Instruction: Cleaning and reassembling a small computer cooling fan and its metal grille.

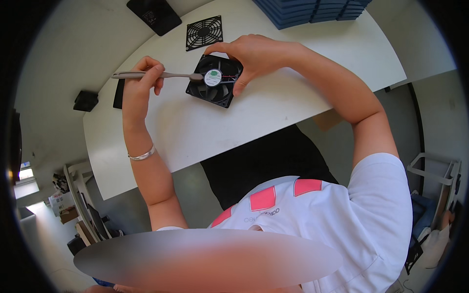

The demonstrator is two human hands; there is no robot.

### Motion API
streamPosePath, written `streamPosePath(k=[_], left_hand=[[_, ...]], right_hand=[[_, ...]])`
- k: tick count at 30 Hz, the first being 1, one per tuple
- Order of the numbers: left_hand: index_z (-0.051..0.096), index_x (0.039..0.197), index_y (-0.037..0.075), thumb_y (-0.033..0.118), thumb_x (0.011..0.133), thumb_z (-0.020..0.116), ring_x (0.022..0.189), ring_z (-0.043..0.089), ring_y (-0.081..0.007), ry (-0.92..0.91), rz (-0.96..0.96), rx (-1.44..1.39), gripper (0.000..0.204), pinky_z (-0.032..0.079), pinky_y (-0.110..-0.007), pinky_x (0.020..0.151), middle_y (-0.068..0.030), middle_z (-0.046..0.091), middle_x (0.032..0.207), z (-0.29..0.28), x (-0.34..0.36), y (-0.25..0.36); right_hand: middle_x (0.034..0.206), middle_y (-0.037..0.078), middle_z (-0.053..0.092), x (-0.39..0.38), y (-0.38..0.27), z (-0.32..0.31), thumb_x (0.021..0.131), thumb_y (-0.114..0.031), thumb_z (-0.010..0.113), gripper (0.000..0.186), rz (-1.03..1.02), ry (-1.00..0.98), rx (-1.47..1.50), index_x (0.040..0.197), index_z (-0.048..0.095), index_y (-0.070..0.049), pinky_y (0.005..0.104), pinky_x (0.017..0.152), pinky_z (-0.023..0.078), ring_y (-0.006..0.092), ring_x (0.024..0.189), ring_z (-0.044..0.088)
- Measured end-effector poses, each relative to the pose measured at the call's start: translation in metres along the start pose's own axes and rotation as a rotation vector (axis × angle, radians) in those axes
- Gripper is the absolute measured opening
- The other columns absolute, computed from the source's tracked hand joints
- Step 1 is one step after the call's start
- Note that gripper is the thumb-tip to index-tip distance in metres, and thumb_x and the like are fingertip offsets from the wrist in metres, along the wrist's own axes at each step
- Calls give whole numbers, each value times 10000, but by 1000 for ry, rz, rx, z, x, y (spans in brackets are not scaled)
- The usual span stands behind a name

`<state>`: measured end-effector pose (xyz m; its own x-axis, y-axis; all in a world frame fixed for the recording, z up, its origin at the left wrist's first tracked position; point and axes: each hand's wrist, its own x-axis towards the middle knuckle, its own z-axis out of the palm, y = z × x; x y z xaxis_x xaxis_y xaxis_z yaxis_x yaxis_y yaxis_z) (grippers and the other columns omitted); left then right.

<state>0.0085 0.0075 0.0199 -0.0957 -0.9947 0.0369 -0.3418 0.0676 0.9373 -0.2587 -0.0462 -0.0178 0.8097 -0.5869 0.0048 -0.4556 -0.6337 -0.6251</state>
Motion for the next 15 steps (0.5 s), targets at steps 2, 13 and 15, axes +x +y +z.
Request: streamPosePath(k=[2, 13, 15], left_hand=[[549, 775, 45, 150, 864, 595, 527, 436, -69, 28, 21, -27, 145, 346, -215, 512, -7, 507, 597, -7, 1, -2], [562, 827, 74, 206, 853, 727, 602, 459, -50, -43, -4, -201, 213, 353, -186, 556, 23, 535, 677, 2, 17, -36], [564, 824, 74, 204, 853, 728, 604, 458, -47, -64, -14, -211, 211, 354, -184, 557, 26, 535, 680, 9, 17, -36]], right_hand=[[870, 120, 685, 0, -1, -1, 541, -280, 892, 973, 18, 5, -8, 1374, 404, -162, 356, 751, 511, 296, 834, 666], [964, 117, 689, 2, 11, 7, 551, -248, 876, 965, -103, 64, -26, 1394, 411, -180, 337, 756, 507, 287, 871, 666], [973, 117, 688, 1, 11, 7, 553, -245, 874, 952, -99, 48, -6, 1389, 423, -175, 340, 759, 507, 290, 877, 665]])
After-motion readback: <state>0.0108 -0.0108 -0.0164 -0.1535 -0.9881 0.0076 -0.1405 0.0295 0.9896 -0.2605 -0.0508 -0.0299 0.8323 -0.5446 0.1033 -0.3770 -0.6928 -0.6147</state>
